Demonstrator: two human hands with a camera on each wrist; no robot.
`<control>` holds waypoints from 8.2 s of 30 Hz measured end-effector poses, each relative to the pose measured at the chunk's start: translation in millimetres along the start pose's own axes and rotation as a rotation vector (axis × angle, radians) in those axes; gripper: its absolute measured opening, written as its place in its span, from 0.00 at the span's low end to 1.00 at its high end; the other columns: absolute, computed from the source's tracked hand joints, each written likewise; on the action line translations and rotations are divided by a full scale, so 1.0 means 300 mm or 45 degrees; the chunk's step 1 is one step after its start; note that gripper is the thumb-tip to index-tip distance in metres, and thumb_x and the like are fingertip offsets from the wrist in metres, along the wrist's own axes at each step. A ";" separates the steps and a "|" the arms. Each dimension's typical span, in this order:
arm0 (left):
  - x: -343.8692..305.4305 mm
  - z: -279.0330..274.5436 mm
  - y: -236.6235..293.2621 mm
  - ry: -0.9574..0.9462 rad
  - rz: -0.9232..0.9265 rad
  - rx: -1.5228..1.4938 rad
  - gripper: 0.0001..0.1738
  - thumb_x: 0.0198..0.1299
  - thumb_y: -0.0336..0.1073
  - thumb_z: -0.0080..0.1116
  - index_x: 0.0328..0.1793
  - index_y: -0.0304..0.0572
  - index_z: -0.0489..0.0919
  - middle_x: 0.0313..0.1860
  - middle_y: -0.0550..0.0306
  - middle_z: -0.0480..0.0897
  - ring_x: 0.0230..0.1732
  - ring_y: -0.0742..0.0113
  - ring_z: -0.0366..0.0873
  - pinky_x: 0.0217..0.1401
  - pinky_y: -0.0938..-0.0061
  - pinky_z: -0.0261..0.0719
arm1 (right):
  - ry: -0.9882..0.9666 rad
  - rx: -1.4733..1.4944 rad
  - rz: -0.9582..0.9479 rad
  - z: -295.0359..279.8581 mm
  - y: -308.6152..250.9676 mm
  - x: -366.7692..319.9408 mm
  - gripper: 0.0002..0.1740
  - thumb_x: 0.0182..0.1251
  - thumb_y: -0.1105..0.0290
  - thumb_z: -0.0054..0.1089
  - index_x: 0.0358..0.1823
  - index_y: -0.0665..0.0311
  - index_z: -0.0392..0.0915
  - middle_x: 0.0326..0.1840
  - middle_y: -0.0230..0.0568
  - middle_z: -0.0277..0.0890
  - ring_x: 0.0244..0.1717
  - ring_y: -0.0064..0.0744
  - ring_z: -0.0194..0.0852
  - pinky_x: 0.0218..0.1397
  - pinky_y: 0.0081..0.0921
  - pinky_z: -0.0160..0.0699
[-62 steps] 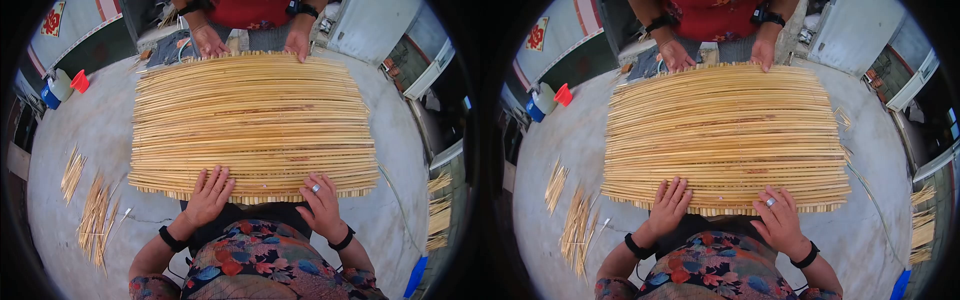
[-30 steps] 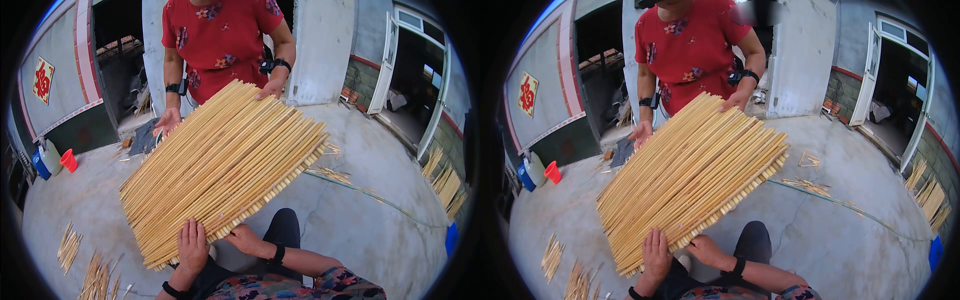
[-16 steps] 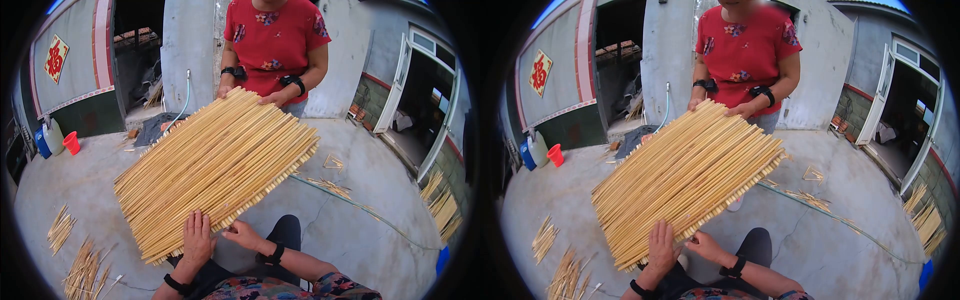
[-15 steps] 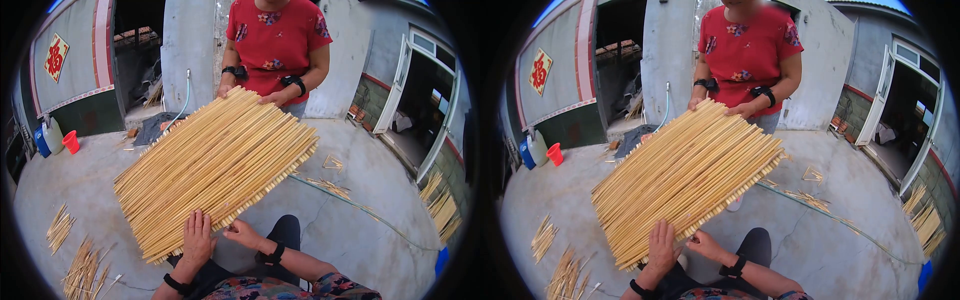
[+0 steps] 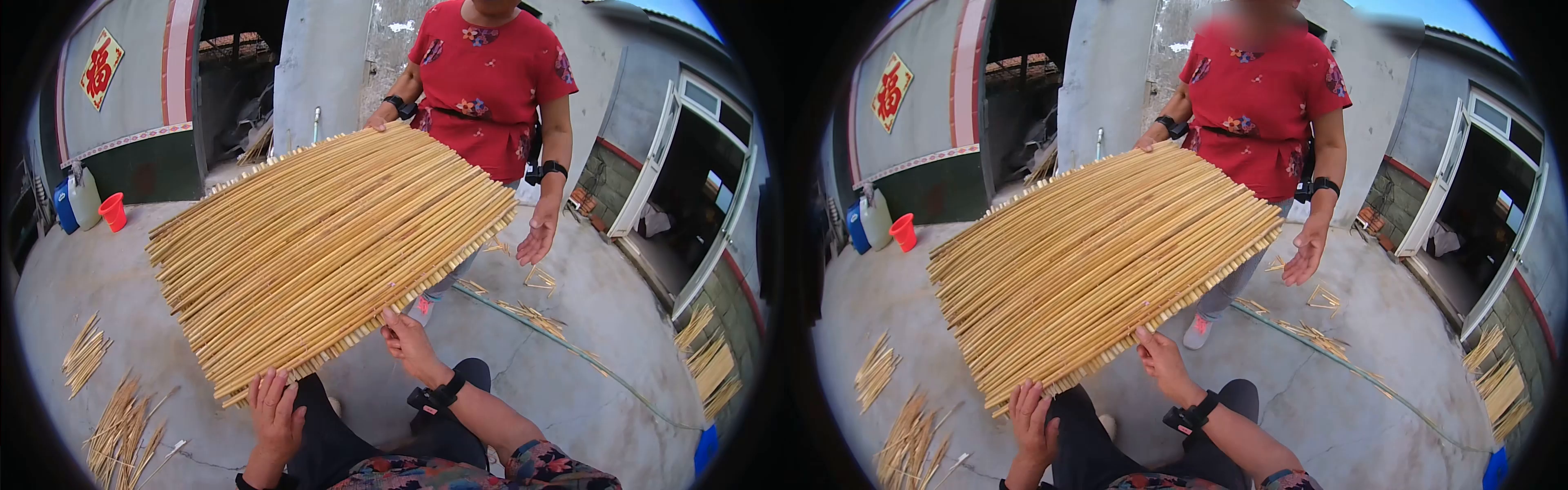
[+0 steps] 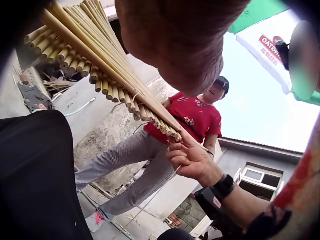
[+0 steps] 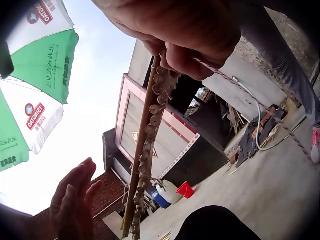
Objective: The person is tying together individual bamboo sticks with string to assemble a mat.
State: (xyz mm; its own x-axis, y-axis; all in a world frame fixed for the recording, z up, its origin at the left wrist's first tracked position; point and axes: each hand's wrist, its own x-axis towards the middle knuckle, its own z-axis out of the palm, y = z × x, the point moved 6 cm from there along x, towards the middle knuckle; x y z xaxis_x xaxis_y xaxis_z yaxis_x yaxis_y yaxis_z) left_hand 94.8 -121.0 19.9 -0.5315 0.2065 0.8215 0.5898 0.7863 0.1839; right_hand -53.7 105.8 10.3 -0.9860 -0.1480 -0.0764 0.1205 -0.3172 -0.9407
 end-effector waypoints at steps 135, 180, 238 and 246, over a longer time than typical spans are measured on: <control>0.162 -0.147 0.199 -0.760 0.064 0.337 0.25 0.55 0.27 0.49 0.62 0.36 0.67 0.67 0.47 0.66 0.70 0.51 0.59 0.72 0.53 0.54 | -0.561 0.325 0.044 -0.110 -0.148 -0.272 0.32 0.63 0.63 0.59 0.65 0.66 0.59 0.61 0.42 0.66 0.59 0.34 0.65 0.62 0.33 0.65; 0.522 0.459 -0.057 -1.473 0.128 0.194 0.16 0.60 0.48 0.52 0.41 0.42 0.74 0.31 0.48 0.80 0.34 0.48 0.78 0.36 0.57 0.74 | -0.245 -0.150 -0.104 -0.034 -0.048 -0.161 0.12 0.70 0.65 0.49 0.41 0.68 0.74 0.33 0.32 0.72 0.32 0.20 0.71 0.43 0.21 0.75; 0.370 0.587 -0.293 -1.016 -0.136 0.113 0.18 0.54 0.50 0.59 0.31 0.41 0.76 0.29 0.49 0.80 0.34 0.49 0.78 0.38 0.59 0.75 | -0.545 -1.115 -0.255 -0.058 -0.028 -0.301 0.09 0.65 0.66 0.54 0.34 0.65 0.74 0.32 0.41 0.71 0.36 0.42 0.71 0.40 0.32 0.71; 0.704 0.877 -0.398 -1.002 -0.493 -0.116 0.24 0.55 0.54 0.57 0.34 0.36 0.78 0.28 0.42 0.81 0.33 0.45 0.79 0.36 0.57 0.74 | -0.046 -1.448 -0.442 -0.191 -0.167 -0.053 0.13 0.63 0.70 0.54 0.48 0.64 0.70 0.43 0.47 0.72 0.46 0.49 0.70 0.48 0.37 0.70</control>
State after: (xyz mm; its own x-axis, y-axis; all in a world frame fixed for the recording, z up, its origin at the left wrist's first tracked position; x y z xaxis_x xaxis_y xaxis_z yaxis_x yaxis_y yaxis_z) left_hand -247.7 -18.3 29.3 -0.9489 0.3030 0.0888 0.3101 0.8417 0.4421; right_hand -50.6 177.9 39.7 -0.9397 -0.2502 0.2330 -0.3417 0.6650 -0.6641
